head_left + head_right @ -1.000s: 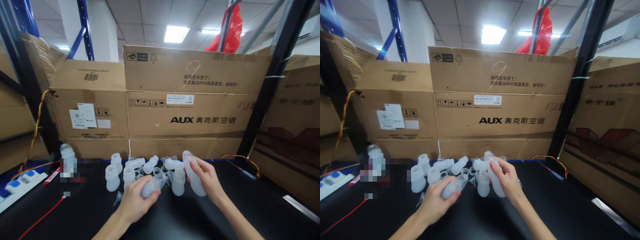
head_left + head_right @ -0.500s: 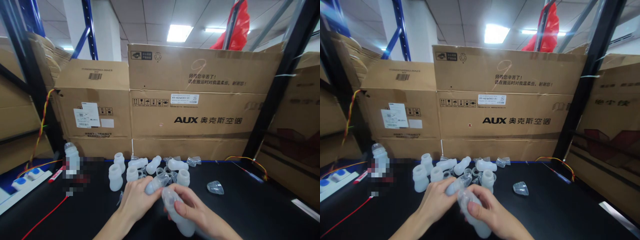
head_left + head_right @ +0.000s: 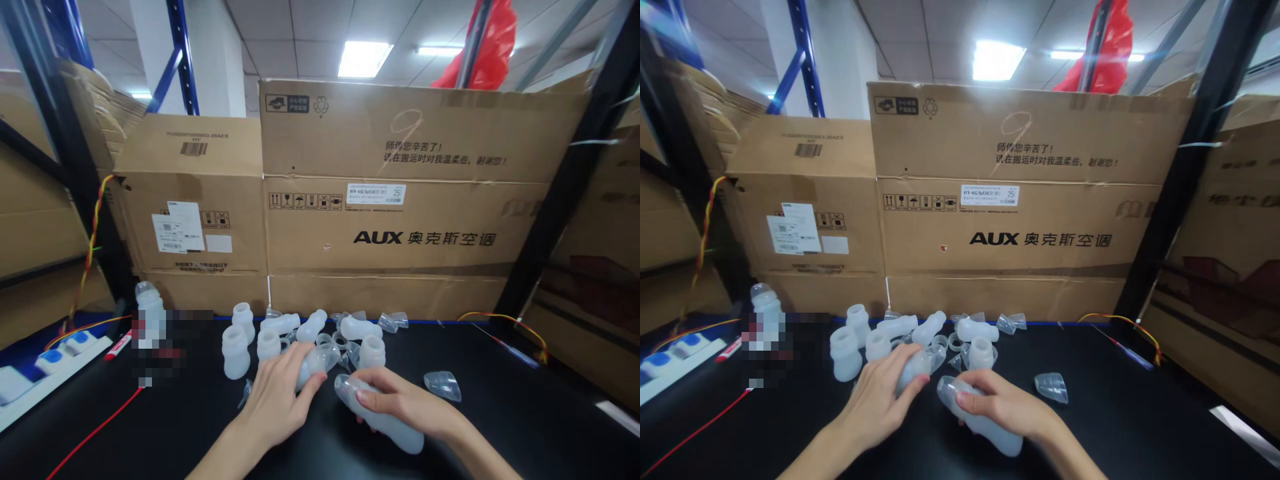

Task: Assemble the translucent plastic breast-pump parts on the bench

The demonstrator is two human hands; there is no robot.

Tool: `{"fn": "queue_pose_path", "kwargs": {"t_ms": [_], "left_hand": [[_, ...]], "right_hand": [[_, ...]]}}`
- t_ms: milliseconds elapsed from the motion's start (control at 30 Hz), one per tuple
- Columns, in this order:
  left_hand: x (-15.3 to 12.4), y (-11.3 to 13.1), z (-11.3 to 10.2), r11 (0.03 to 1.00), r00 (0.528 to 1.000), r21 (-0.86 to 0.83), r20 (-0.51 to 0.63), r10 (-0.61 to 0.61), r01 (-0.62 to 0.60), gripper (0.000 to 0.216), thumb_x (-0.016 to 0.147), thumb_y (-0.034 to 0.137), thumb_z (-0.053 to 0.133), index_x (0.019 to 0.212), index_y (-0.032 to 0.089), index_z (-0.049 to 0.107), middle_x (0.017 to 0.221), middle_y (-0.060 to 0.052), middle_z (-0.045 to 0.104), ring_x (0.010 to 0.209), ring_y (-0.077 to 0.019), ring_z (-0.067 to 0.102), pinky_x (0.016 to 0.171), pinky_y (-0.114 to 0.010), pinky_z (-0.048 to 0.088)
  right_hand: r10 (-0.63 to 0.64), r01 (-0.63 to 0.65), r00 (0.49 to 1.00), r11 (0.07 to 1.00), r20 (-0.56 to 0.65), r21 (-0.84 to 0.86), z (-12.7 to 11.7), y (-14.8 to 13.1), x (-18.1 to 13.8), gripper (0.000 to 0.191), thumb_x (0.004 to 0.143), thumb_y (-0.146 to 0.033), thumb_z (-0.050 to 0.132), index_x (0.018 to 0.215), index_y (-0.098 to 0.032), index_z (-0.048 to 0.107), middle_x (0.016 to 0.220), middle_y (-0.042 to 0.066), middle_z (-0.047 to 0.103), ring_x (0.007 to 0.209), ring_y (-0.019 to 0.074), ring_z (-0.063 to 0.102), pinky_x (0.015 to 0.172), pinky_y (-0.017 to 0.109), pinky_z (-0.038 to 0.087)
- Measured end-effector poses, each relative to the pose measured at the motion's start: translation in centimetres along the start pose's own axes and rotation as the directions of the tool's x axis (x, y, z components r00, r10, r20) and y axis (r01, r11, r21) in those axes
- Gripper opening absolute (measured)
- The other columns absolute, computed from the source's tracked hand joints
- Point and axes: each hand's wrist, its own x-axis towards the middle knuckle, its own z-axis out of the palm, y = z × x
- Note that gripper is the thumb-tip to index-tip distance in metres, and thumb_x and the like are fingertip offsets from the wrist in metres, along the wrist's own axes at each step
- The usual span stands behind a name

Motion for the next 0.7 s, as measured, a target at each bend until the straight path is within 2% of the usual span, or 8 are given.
{"fn": "queue_pose_path", "kwargs": {"t_ms": [133, 233, 300, 367, 467, 567, 700], "left_hand": [[-0.1, 0.2, 0.0, 0.998, 0.997, -0.028, -0.049, 0.052, -0.053, 0.033, 0.100, 0.033, 0.058, 0.132, 0.029, 0.052, 0.126, -0.002, 0.072, 0.111, -0.0233, 0.072, 0.094, -0.038, 0.062], [-0.2, 0.3, 0.2, 0.996, 0.993, 0.041, -0.083, 0.083, -0.079, 0.034, 0.097, 0.034, 0.062, 0.130, 0.028, 0.055, 0.124, -0.003, 0.075, 0.111, -0.0250, 0.074, 0.092, -0.040, 0.064], [-0.1, 0.2, 0.5, 0.991, 0.992, 0.101, -0.087, 0.093, -0.084, 0.033, 0.098, 0.040, 0.062, 0.128, 0.028, 0.058, 0.124, -0.002, 0.076, 0.109, -0.0252, 0.076, 0.087, -0.039, 0.066], [-0.1, 0.2, 0.8, 0.986, 0.992, 0.151, -0.086, 0.090, -0.076, 0.032, 0.098, 0.044, 0.062, 0.126, 0.029, 0.062, 0.122, 0.000, 0.077, 0.105, -0.0242, 0.078, 0.082, -0.038, 0.067], [0.0, 0.0, 1.1, 0.977, 0.994, 0.207, -0.087, 0.069, -0.049, 0.032, 0.095, 0.044, 0.067, 0.123, 0.028, 0.066, 0.116, 0.002, 0.079, 0.099, -0.0237, 0.079, 0.079, -0.037, 0.067], [-0.1, 0.0, 1.2, 0.966, 0.993, 0.256, -0.092, 0.070, -0.045, 0.030, 0.093, 0.043, 0.070, 0.118, 0.027, 0.069, 0.110, 0.001, 0.080, 0.095, -0.0251, 0.080, 0.075, -0.036, 0.067], [0.0, 0.1, 1.2, 0.955, 0.997, 0.294, -0.055, 0.052, -0.034, 0.035, 0.095, 0.049, 0.068, 0.125, 0.029, 0.069, 0.105, 0.000, 0.080, 0.092, -0.0239, 0.080, 0.071, -0.033, 0.065]], "right_hand": [[0.046, -0.056, 0.995, 0.991, -0.089, -0.118, -1.7, 0.7, 0.0, 0.084, 0.083, -0.083, 0.067, 0.128, -0.013, 0.061, 0.102, 0.011, 0.070, 0.083, 0.0170, 0.068, 0.072, 0.023, 0.054], [-0.011, -0.018, 0.992, 0.974, -0.128, -0.225, -2.6, 0.9, 0.1, 0.079, 0.089, -0.083, 0.058, 0.121, -0.012, 0.064, 0.100, 0.010, 0.070, 0.081, 0.0177, 0.067, 0.072, 0.026, 0.055], [-0.081, 0.026, 0.982, 0.952, -0.168, -0.304, -3.1, 0.9, 0.4, 0.076, 0.091, -0.083, 0.054, 0.112, -0.011, 0.067, 0.100, 0.010, 0.069, 0.087, 0.0200, 0.067, 0.079, 0.029, 0.056], [-0.169, 0.056, 0.954, 0.912, -0.249, -0.405, -3.4, 1.2, 0.8, 0.075, 0.094, -0.082, 0.049, 0.112, -0.012, 0.069, 0.107, 0.011, 0.070, 0.100, 0.0240, 0.065, 0.093, 0.034, 0.054], [-0.275, 0.027, 0.886, 0.835, -0.374, -0.549, -3.6, 1.7, 1.6, 0.075, 0.098, -0.078, 0.043, 0.128, -0.013, 0.066, 0.129, 0.014, 0.065, 0.120, 0.0311, 0.060, 0.111, 0.043, 0.045], [-0.330, -0.033, 0.842, 0.758, -0.427, -0.652, -3.1, 1.9, 2.2, 0.069, 0.100, -0.069, 0.042, 0.139, -0.016, 0.063, 0.137, 0.014, 0.063, 0.128, 0.0352, 0.058, 0.113, 0.049, 0.041], [-0.373, -0.083, 0.820, 0.672, -0.433, -0.736, -1.6, 1.3, 2.4, 0.057, 0.102, -0.059, 0.043, 0.138, -0.021, 0.064, 0.131, 0.012, 0.067, 0.124, 0.0347, 0.063, 0.107, 0.047, 0.045]]}}
